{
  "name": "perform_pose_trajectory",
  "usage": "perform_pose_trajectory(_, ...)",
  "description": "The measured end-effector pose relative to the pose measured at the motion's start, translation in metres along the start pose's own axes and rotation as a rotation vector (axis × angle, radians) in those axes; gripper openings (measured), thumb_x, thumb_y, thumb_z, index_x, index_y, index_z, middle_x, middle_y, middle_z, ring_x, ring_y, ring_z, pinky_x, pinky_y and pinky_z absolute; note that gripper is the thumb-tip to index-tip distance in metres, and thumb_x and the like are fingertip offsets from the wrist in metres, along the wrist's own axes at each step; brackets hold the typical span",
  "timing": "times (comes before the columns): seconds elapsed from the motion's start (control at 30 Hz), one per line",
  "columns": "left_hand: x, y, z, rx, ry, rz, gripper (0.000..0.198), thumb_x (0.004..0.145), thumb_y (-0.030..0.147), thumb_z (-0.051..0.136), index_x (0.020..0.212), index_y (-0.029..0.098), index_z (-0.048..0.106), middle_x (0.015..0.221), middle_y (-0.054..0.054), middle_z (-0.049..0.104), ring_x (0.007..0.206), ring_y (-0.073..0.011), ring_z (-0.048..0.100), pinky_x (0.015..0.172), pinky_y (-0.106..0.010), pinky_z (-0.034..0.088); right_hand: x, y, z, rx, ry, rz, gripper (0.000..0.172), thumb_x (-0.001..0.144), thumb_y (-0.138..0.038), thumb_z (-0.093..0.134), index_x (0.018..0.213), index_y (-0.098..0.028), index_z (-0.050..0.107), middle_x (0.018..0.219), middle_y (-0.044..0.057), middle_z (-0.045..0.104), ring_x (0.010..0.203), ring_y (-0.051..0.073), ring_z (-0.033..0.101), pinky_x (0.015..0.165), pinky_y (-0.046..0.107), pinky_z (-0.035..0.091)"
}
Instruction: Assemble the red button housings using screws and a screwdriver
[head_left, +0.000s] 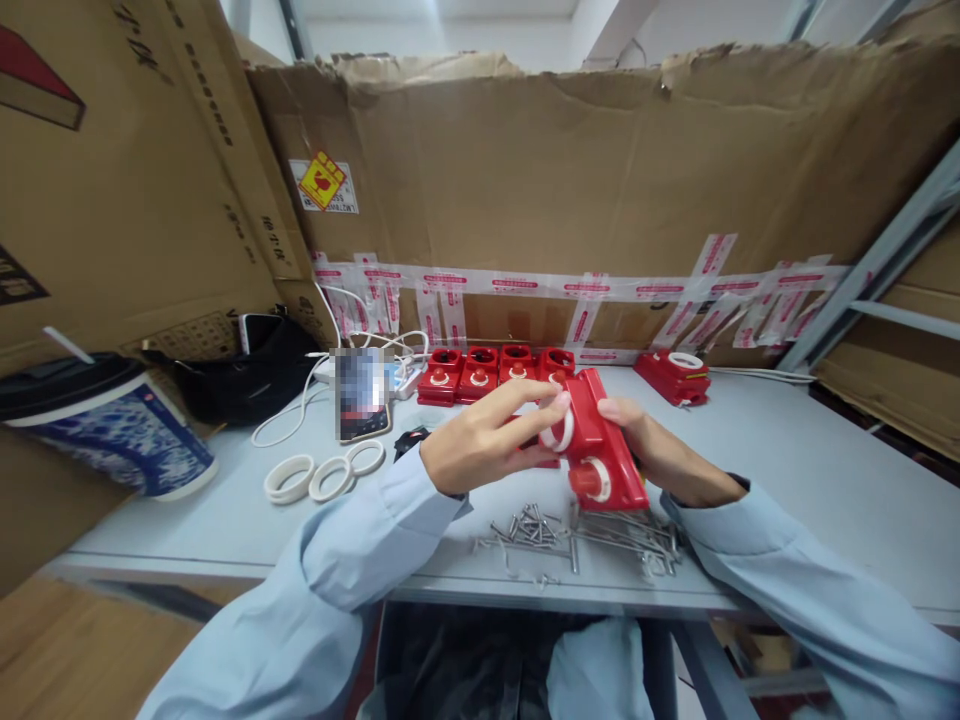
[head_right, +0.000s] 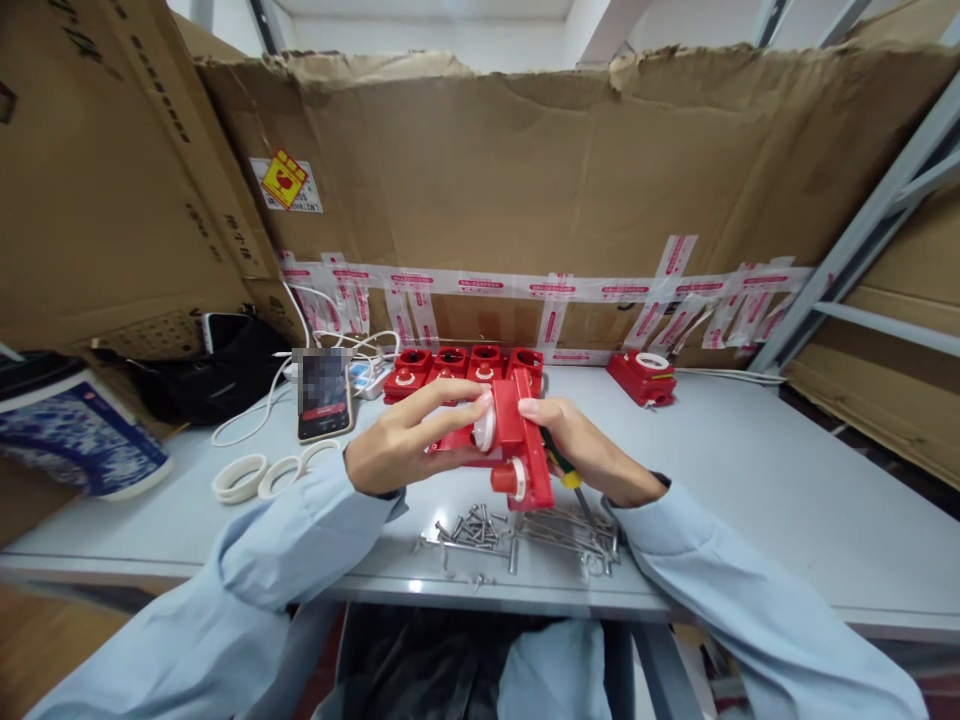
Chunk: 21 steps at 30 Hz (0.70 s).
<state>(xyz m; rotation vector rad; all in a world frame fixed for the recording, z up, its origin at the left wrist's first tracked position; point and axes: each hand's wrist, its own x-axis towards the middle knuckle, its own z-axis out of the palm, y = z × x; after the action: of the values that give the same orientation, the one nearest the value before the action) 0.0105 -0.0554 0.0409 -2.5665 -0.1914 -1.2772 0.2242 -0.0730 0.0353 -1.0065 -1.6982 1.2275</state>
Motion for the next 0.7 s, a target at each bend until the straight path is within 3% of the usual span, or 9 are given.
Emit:
perform_pose_trajectory(0.17, 0.001, 0.000, -0.002, 0.010, -0.025, 0.068, 0.036, 0.087, 0.018, 0.056, 0.122, 0.013, 0.048, 0.113, -0.015, 0.059, 0.111, -0.0234, 0.057, 0.089, -0.041, 0.055, 0.000, 0.002, -0.003, 0.159, -0.020, 0.066, 0.045, 0.080, -0.058, 0.046, 0.083, -0.017, 0.064, 0.063, 0.003, 0.065, 0.059, 0.018, 0.062, 0.056, 0.029, 0.050)
perform_pose_trajectory(0.33, -0.001, -0.005, 0.002, -0.199, 0.028, -0.157, 0.052, 0.082, 0.032, 0.063, 0.130, 0.022, 0.045, 0.125, -0.013, 0.053, 0.116, -0.0217, 0.054, 0.097, -0.041, 0.050, -0.004, -0.006, -0.002, 0.090, -0.006, 0.104, 0.044, 0.075, -0.061, 0.051, 0.073, -0.018, 0.061, 0.051, 0.000, 0.058, 0.043, 0.012, 0.051, 0.039, 0.023, 0.039)
perform_pose_trajectory(0.4, -0.001, -0.004, 0.006, -0.249, 0.064, -0.243, 0.060, 0.078, 0.038, 0.066, 0.131, 0.020, 0.045, 0.122, -0.013, 0.056, 0.114, -0.0224, 0.055, 0.096, -0.041, 0.050, -0.004, -0.007, 0.000, 0.074, 0.011, 0.071, 0.043, 0.074, -0.060, 0.054, 0.072, -0.018, 0.058, 0.051, -0.002, 0.055, 0.038, 0.009, 0.044, 0.035, 0.021, 0.032)
perform_pose_trajectory(0.5, -0.001, -0.001, 0.010, -0.261, 0.096, -0.313, 0.056, 0.079, 0.035, 0.067, 0.129, 0.019, 0.048, 0.115, -0.011, 0.060, 0.108, -0.0206, 0.057, 0.093, -0.038, 0.051, -0.003, -0.007, 0.002, 0.058, 0.040, 0.024, 0.043, 0.073, -0.061, 0.055, 0.071, -0.017, 0.055, 0.048, -0.004, 0.049, 0.034, 0.006, 0.037, 0.033, 0.020, 0.027)
perform_pose_trajectory(0.7, -0.004, 0.001, 0.010, -0.187, 0.074, -0.224, 0.058, 0.082, 0.030, 0.064, 0.135, 0.018, 0.043, 0.114, -0.013, 0.057, 0.105, -0.0195, 0.058, 0.089, -0.034, 0.053, -0.004, -0.009, 0.005, 0.029, 0.054, 0.031, 0.045, 0.070, -0.062, 0.058, 0.062, -0.018, 0.049, 0.043, -0.005, 0.045, 0.033, 0.005, 0.035, 0.031, 0.018, 0.024)
